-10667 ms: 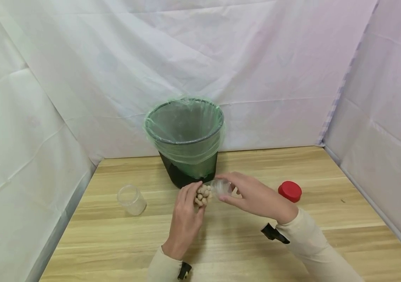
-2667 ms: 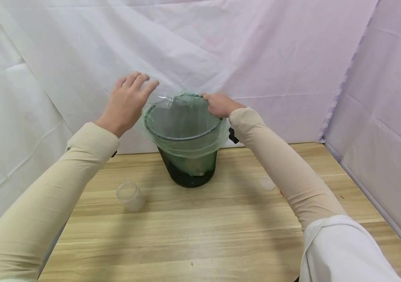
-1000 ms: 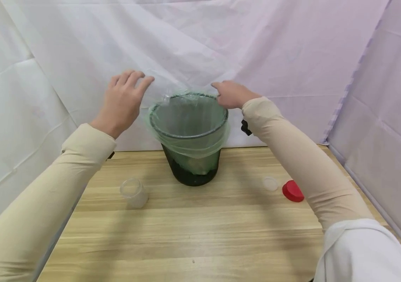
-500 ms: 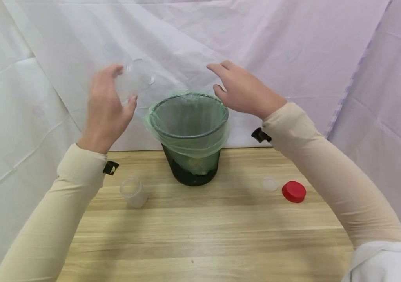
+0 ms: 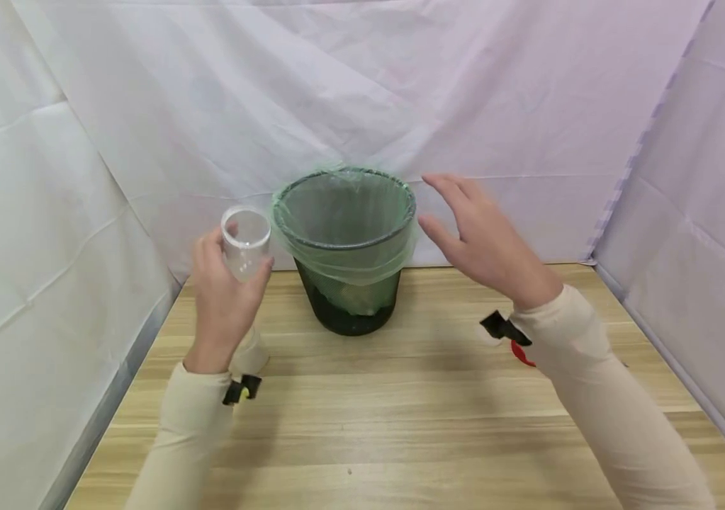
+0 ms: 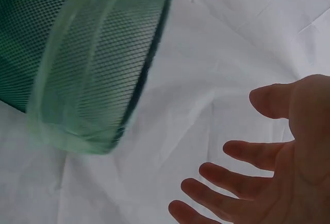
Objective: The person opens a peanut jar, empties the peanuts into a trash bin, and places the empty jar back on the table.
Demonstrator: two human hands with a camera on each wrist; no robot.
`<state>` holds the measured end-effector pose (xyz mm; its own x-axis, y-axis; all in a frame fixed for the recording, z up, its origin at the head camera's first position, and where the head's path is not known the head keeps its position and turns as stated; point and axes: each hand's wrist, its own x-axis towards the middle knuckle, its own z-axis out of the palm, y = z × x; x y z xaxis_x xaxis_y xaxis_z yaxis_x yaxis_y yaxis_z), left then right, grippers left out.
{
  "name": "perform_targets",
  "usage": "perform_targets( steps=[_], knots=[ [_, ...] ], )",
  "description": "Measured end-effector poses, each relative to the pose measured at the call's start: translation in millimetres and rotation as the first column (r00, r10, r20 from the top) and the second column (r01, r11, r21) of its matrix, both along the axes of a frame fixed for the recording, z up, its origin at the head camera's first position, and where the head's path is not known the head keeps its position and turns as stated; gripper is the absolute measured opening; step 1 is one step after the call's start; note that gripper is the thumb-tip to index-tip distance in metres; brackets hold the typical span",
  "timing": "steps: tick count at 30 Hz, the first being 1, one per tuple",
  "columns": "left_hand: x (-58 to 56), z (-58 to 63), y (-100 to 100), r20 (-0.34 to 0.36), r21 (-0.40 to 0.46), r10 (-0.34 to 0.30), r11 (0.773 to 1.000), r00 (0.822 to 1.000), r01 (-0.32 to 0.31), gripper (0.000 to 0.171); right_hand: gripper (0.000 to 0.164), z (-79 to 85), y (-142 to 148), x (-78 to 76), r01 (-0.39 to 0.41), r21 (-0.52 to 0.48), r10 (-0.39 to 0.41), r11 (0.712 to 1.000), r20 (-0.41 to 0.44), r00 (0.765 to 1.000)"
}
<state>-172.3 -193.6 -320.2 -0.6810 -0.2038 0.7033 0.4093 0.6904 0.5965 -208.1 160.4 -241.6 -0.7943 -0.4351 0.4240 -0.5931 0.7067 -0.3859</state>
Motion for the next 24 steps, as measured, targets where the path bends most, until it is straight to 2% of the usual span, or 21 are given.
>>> perform_targets(
  steps=[8,11,13,14,16,18,21,22,24],
  knots=[
    [15.7,-51.5,14.4,0.121,0.072,0.001,0.997,0.993,-0.009,0.070,0.063,-67.7,22.0,11.1,0.053,-0.043,-0.046,0.998,0.150,0.988],
    [18.6,-66.9,16.8,0.190,0.100,-0.005,0.995,0.982,-0.015,0.070,0.064,-89.8,27.1,16.9,0.069,-0.036,-0.061,0.997,0.190,0.980],
    [21.6,-76.2,17.9,0.254,0.124,-0.018,0.992,0.967,-0.014,0.071,0.064,-102.5,30.4,20.9,0.076,-0.033,-0.068,0.997,0.204,0.977],
    [23.3,-80.6,18.1,0.289,0.144,-0.032,0.990,0.957,-0.010,0.073,0.064,-108.4,32.2,22.6,0.079,-0.033,-0.071,0.996,0.209,0.975],
    [27.3,-89.3,18.3,0.382,0.178,-0.062,0.984,0.922,-0.008,0.076,0.064,-118.0,35.9,26.1,0.088,-0.032,-0.079,0.996,0.218,0.973],
    [31.4,-97.5,18.0,0.474,0.200,-0.088,0.980,0.876,-0.010,0.078,0.064,-124.8,39.7,29.5,0.097,-0.033,-0.087,0.995,0.229,0.970],
    [37.1,-109.1,16.0,0.576,0.204,-0.110,0.979,0.810,-0.012,0.077,0.064,-130.9,45.5,33.8,0.108,-0.038,-0.095,0.993,0.254,0.963],
    [38.9,-112.8,15.1,0.597,0.202,-0.114,0.979,0.794,-0.012,0.076,0.064,-131.8,47.1,35.3,0.110,-0.044,-0.095,0.993,0.262,0.960],
    [42.2,-119.6,13.5,0.621,0.192,-0.113,0.981,0.776,-0.010,0.075,0.065,-133.1,50.6,37.6,0.114,-0.044,-0.097,0.992,0.282,0.954]
  ],
)
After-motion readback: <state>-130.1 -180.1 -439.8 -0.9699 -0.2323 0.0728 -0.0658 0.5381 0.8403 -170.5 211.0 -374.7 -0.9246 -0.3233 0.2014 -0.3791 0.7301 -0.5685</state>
